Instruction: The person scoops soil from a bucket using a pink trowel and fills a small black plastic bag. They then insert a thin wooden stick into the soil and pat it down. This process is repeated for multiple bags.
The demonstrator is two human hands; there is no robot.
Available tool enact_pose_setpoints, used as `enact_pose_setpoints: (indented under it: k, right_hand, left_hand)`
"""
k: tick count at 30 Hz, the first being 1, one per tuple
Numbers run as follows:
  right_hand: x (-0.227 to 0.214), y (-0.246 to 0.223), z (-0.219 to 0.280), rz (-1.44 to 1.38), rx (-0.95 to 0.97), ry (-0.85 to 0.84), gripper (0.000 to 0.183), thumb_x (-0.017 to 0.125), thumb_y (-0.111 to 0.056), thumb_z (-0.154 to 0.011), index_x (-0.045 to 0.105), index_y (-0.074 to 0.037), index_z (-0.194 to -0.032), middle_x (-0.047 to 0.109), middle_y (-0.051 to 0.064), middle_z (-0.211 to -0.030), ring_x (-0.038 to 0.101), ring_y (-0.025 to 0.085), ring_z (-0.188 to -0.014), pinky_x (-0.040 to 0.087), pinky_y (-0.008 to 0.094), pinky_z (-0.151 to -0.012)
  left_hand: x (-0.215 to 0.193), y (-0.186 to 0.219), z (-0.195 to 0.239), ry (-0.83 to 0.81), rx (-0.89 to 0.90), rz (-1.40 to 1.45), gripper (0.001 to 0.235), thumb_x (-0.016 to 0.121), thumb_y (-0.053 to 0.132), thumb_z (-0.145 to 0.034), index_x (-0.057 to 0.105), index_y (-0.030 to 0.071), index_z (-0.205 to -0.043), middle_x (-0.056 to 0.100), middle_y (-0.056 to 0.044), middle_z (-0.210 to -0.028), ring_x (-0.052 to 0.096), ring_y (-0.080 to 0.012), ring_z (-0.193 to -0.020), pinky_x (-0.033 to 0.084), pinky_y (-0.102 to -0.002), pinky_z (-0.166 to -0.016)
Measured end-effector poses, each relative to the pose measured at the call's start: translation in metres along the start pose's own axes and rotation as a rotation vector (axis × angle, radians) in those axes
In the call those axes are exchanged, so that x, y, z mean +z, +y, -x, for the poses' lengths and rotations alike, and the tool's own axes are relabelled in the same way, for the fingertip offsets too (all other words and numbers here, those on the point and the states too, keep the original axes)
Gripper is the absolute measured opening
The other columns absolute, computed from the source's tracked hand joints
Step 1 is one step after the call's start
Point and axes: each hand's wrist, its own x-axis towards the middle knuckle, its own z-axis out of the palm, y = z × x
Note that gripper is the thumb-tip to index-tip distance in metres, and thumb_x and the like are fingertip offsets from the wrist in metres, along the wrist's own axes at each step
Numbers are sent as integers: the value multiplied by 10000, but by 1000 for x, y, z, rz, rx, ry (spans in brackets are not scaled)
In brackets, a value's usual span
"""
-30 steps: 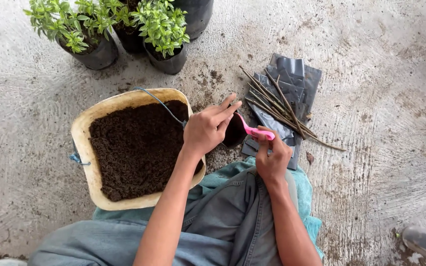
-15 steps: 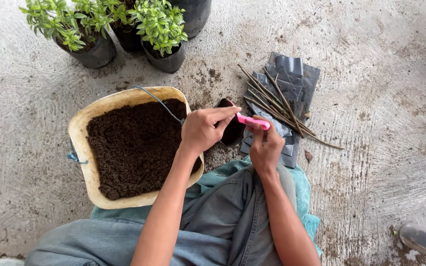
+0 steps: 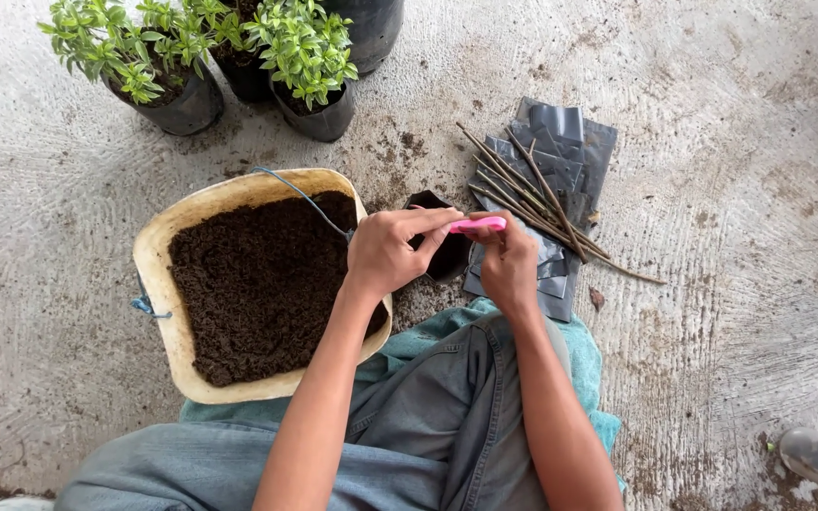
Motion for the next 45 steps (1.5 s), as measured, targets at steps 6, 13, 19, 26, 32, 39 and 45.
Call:
enact_pose_setpoints:
  k: [6, 13, 19, 26, 32, 39, 45]
  right_hand:
    - [-12, -7, -44, 29, -174, -323, 163, 549, -2, -1026, 682, -97, -1033, 770, 122, -942, 727, 394, -908, 550, 486, -831]
    - [10, -13, -75, 5, -206, -574, 121, 509, -21, -1022, 607, -83, -987, 719, 182, -819, 660, 483, -764, 530, 522, -748]
    - [13, -16, -71, 42, -261, -489, 142, 527, 15, -994, 609, -99, -972, 715, 163, -774, 670, 471, -728, 547, 510, -712]
    - [9, -5, -59, 124, -253, -380, 143, 557, -27, -1007, 624, -147, -968, 706, 77, -733, 693, 369, -690, 558, 429, -694]
    - [7, -22, -48, 175, -241, -235, 178, 571, -62, -1019, 653, -214, -979, 740, 13, -775, 711, 332, -688, 569, 381, -713]
    - [14, -9, -40, 181, -188, -210, 185, 589, -71, -996, 672, -237, -991, 746, 34, -755, 717, 355, -701, 566, 410, -710]
    - [15, -6, -34, 201, -154, -168, 209, 561, -69, -1016, 658, -253, -993, 772, -35, -829, 721, 327, -716, 566, 387, -738]
  left_hand:
    - [-4, 7, 0, 2, -11, -2, 178, 688, 245, -953, 796, 328, -1066, 799, 85, -995, 769, -184, -858, 615, -329, -723]
    - [0, -3, 2, -7, -3, -12, 189, 692, 231, -947, 797, 347, -1053, 798, 118, -987, 769, -161, -868, 612, -296, -719]
    - [-4, 2, -2, 35, 35, 14, 174, 692, 183, -945, 803, 286, -1031, 799, 50, -944, 766, -225, -849, 610, -337, -687]
    - [-6, 5, -2, 60, 72, -5, 189, 712, 169, -924, 804, 285, -1041, 800, 46, -930, 767, -222, -845, 612, -335, -675]
    - [-5, 2, -2, 86, 95, 16, 185, 713, 152, -922, 808, 269, -1029, 803, 14, -933, 767, -244, -842, 610, -346, -681]
    - [-6, 0, -3, 97, 89, 35, 191, 712, 150, -919, 815, 270, -1026, 803, 12, -922, 770, -240, -836, 611, -338, -691]
    - [-4, -1, -1, 104, 68, 42, 206, 716, 149, -916, 815, 284, -1035, 806, 29, -933, 770, -236, -849, 611, -335, -689]
